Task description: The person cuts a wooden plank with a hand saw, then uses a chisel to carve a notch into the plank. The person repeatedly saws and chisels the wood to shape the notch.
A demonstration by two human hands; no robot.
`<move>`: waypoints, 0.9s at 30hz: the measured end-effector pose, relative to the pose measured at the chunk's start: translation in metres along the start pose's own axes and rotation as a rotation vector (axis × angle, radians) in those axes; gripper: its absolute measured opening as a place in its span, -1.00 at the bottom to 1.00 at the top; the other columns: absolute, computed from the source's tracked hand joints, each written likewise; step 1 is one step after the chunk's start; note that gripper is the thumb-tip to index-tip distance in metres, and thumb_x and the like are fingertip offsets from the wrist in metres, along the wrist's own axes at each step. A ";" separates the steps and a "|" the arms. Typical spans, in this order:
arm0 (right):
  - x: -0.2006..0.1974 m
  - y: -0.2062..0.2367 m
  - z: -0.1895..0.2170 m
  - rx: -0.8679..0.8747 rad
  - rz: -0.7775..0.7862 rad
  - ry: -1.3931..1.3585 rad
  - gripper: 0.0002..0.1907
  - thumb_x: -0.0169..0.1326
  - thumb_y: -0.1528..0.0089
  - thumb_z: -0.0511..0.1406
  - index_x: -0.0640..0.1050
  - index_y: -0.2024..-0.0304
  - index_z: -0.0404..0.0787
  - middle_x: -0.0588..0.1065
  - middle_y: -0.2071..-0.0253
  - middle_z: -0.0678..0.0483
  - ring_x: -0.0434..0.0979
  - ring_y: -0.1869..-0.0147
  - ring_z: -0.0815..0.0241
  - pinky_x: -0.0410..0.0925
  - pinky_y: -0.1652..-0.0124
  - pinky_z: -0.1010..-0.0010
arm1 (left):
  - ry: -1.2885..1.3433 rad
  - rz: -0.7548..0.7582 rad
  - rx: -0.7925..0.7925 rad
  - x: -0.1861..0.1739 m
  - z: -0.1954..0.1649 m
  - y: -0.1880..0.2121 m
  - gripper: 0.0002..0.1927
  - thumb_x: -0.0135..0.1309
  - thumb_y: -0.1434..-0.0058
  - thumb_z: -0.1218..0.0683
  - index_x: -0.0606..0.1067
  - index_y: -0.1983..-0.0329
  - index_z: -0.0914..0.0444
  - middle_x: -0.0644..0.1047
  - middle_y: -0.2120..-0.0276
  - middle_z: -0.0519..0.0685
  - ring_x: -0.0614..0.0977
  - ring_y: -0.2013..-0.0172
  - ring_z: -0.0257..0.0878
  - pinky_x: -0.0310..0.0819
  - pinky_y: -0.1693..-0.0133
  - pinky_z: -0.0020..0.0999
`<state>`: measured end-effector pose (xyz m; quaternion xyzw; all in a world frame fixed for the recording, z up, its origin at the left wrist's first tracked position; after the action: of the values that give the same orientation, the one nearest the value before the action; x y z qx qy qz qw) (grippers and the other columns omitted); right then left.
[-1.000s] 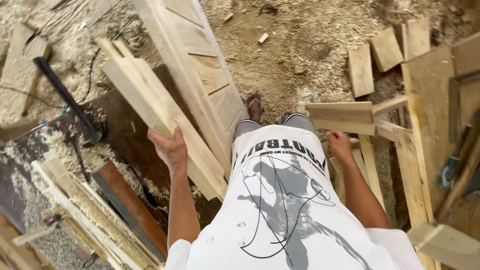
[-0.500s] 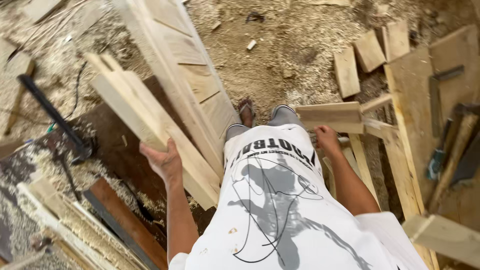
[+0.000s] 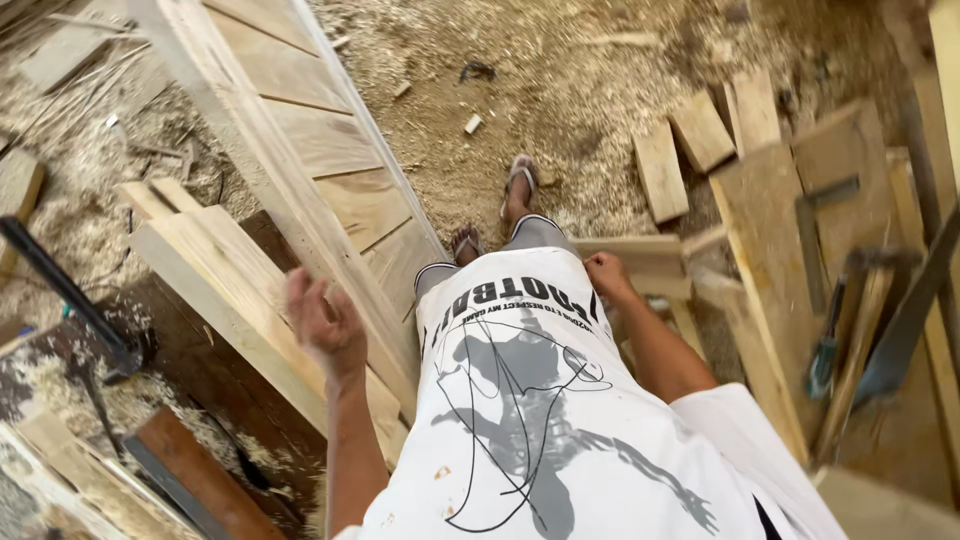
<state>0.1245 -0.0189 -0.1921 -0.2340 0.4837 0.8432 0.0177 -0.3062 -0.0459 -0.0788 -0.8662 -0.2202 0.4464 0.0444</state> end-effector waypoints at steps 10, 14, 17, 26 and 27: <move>-0.076 -0.097 0.131 -0.116 0.071 -0.016 -0.81 0.08 -0.34 -0.24 0.61 0.18 -0.23 0.46 0.49 0.06 0.39 0.52 0.25 0.36 0.52 0.32 | 0.078 0.491 -0.386 0.158 -0.051 -0.026 -0.67 0.06 -0.36 0.01 0.51 0.42 0.35 0.54 0.41 0.22 0.57 0.37 0.14 0.47 0.26 -0.08; -0.115 -0.130 0.162 -0.190 0.048 -0.018 -0.85 0.06 -0.35 -0.25 0.58 0.21 -0.19 0.40 0.54 0.16 0.35 0.57 0.36 0.34 0.56 0.42 | 0.030 0.580 -0.664 0.179 -0.037 -0.014 -0.60 0.12 -0.27 -0.11 0.52 0.48 0.31 0.55 0.54 0.16 0.62 0.47 0.06 0.49 0.32 -0.10; -0.142 -0.144 0.168 -0.248 0.039 -0.067 -0.80 0.07 -0.38 -0.24 0.54 0.25 -0.24 0.36 0.54 0.17 0.31 0.57 0.34 0.30 0.57 0.40 | 0.089 0.603 -0.839 0.190 -0.028 -0.019 -0.54 0.13 -0.25 -0.18 0.52 0.51 0.29 0.59 0.59 0.10 0.66 0.50 -0.05 0.52 0.33 -0.19; -0.142 -0.177 0.144 0.095 -0.005 0.114 -0.79 0.07 -0.31 -0.19 0.61 0.19 -0.17 0.52 0.43 0.06 0.44 0.43 0.22 0.40 0.41 0.28 | 0.282 0.691 -0.579 0.269 -0.055 -0.143 -0.39 -0.03 -0.41 -0.16 0.54 0.68 0.28 0.56 0.67 0.01 0.64 0.50 -0.23 0.49 0.33 -0.36; -0.142 -0.184 0.150 -0.012 0.000 0.159 -0.77 0.07 -0.29 -0.18 0.62 0.20 -0.19 0.53 0.41 0.02 0.46 0.40 0.21 0.40 0.37 0.26 | 0.279 0.728 -0.633 0.280 -0.059 -0.159 -0.43 0.00 -0.39 -0.15 0.55 0.64 0.29 0.56 0.65 0.02 0.62 0.52 -0.20 0.48 0.36 -0.32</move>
<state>0.2409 0.2300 -0.2187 -0.3005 0.4785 0.8248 -0.0223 -0.1725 0.2224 -0.2111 -0.9092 -0.0200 0.2243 -0.3501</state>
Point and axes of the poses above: each hand's wrist, its own y-axis away from the middle knuckle, its own x-axis out of the palm, z = x × y, the point moved 4 cm from there along -y, towards the middle knuckle
